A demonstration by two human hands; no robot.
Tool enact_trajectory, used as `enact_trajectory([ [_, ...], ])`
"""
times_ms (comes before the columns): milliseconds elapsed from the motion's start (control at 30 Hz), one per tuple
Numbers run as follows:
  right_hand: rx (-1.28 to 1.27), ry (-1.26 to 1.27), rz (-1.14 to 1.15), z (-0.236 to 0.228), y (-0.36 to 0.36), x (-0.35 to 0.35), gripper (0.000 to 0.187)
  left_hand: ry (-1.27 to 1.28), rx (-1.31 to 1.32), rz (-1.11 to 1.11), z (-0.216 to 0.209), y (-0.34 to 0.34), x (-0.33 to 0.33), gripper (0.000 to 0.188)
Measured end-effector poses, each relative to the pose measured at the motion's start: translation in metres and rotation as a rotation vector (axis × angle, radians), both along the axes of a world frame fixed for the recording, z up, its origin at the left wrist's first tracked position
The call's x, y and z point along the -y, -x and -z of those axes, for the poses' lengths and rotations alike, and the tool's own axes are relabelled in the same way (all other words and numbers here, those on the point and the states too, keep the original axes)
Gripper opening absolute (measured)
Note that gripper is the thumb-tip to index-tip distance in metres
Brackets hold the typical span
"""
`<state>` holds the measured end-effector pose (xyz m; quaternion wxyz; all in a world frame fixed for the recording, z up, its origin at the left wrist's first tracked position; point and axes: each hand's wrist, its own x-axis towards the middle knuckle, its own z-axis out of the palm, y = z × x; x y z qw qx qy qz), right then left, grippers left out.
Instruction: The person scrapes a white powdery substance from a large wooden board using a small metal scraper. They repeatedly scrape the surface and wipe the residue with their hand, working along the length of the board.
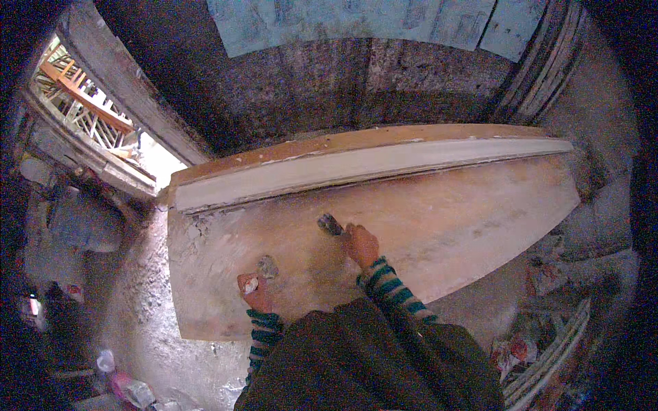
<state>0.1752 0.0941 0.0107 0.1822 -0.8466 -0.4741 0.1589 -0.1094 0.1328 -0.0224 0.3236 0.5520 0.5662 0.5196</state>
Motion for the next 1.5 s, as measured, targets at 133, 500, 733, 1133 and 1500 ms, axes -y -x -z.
enact_trajectory([
  [133, -0.004, -0.036, -0.057, -0.021, -0.007, -0.032, 0.025, -0.168, -0.069, 0.063, -0.013, -0.002, -0.004, 0.013],
  [500, 0.049, -0.113, -0.119, -0.007, -0.006, -0.021, 0.019, -0.028, 0.059, 0.004, 0.017, 0.002, -0.002, 0.014],
  [733, 0.095, 0.03, -0.201, -0.015, -0.001, -0.021, 0.02, -0.122, 0.081, 0.071, 0.019, 0.008, -0.005, 0.016],
  [1133, 0.088, 0.017, -0.229, -0.02, 0.01, -0.035, 0.022, -0.094, 0.1, 0.041, 0.044, 0.02, -0.004, 0.016],
  [1500, 0.031, -0.047, -0.18, 0.006, 0.004, -0.049, 0.024, -0.116, 0.15, 0.089, -0.007, -0.016, -0.003, 0.019],
])
